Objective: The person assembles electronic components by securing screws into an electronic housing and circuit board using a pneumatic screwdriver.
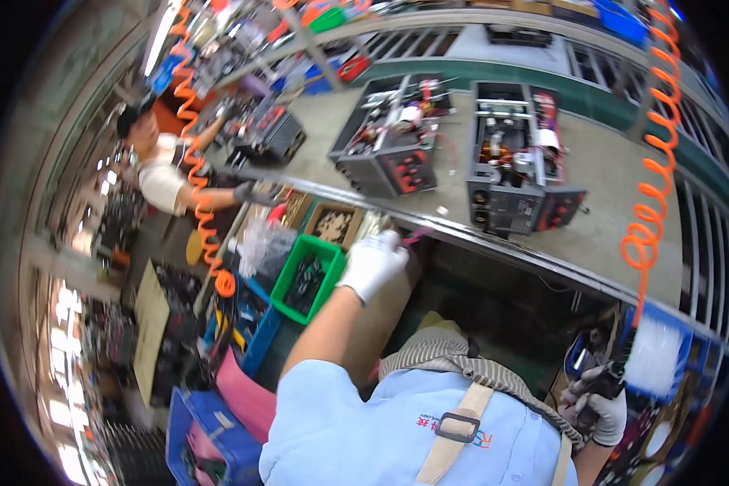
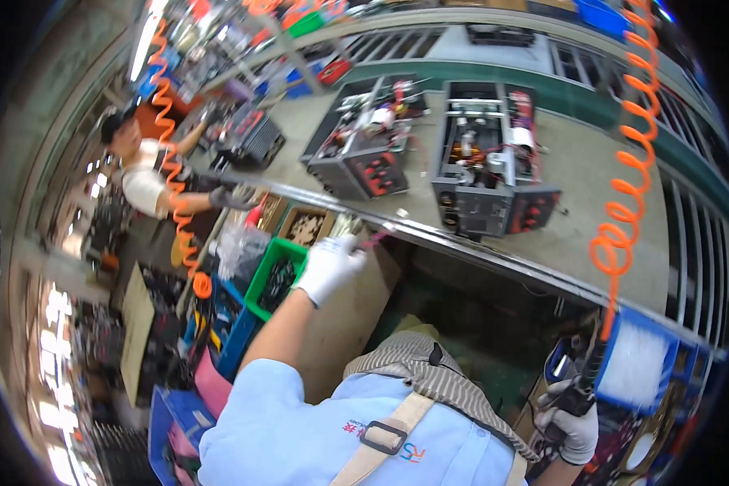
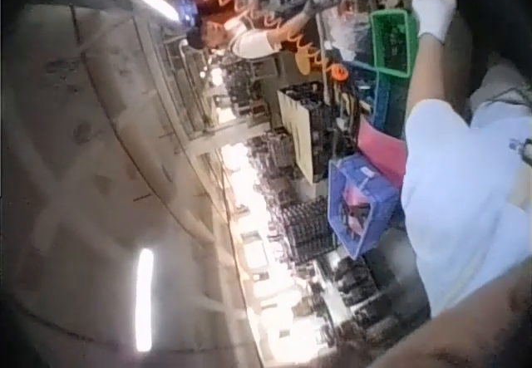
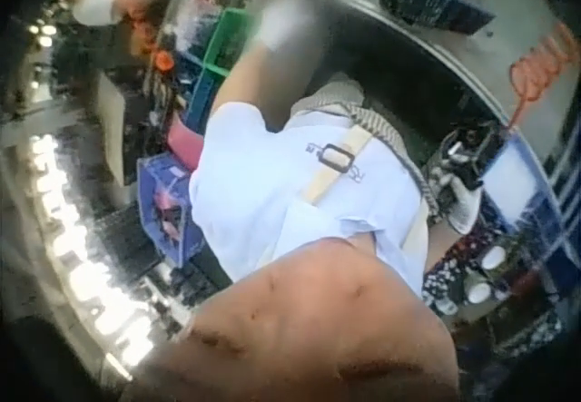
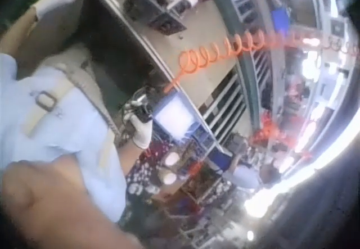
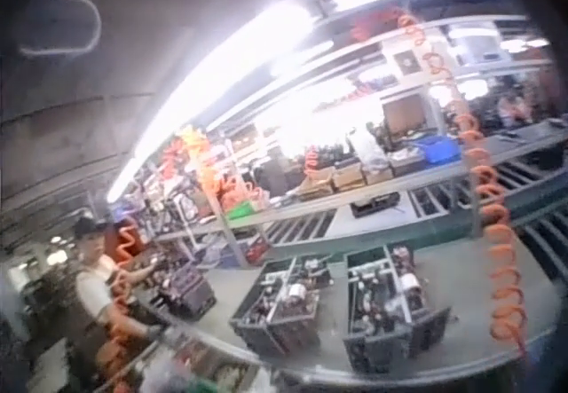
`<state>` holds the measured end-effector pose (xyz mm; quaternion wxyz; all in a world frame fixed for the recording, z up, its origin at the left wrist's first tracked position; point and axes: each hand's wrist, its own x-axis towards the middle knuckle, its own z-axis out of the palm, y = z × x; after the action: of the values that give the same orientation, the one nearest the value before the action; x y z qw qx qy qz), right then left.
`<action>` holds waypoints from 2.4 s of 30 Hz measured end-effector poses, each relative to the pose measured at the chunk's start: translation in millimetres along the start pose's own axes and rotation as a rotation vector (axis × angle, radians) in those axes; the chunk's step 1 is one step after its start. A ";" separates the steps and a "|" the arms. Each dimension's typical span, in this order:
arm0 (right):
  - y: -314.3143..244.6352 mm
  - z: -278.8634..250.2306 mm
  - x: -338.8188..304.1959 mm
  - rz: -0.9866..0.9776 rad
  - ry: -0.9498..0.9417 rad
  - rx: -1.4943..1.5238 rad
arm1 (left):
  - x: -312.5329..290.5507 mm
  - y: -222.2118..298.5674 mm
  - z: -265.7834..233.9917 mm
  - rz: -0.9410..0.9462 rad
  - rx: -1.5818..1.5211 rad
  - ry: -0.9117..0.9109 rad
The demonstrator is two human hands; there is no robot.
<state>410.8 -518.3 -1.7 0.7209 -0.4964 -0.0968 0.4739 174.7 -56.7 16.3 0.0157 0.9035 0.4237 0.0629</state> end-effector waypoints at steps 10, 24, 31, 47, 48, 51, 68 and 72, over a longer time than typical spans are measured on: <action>-50.1 105.9 164.9 -0.510 0.256 -0.163 | 55.1 -310.4 -44.9 -0.382 0.248 0.119; -146.1 223.3 362.6 -0.650 -0.137 0.296 | 137.2 -397.8 -25.3 -0.752 0.003 0.267; -175.5 281.4 474.1 -0.604 -0.315 0.324 | 157.0 -381.5 -34.0 -0.783 0.096 0.416; -165.3 454.5 649.0 -0.547 -0.362 0.313 | 525.8 -236.2 60.7 0.145 -0.444 -0.218; -166.7 462.0 660.1 -0.566 -0.346 0.315 | 535.8 -232.0 58.6 0.133 -0.485 -0.384; -165.0 478.2 694.5 -0.583 -0.351 0.315 | 542.4 -231.9 75.5 0.175 -0.426 -0.310; -93.8 544.0 842.8 -0.739 -0.220 0.057 | 549.8 -226.9 122.5 -0.191 -0.705 -0.201; -88.5 547.9 837.7 -0.744 -0.253 0.040 | 548.5 -225.8 113.8 -0.154 -0.643 -0.190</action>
<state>574.3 471.2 60.1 0.8353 -0.3509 -0.3490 0.2394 363.9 511.8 -60.0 0.3440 0.8193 0.4459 0.1073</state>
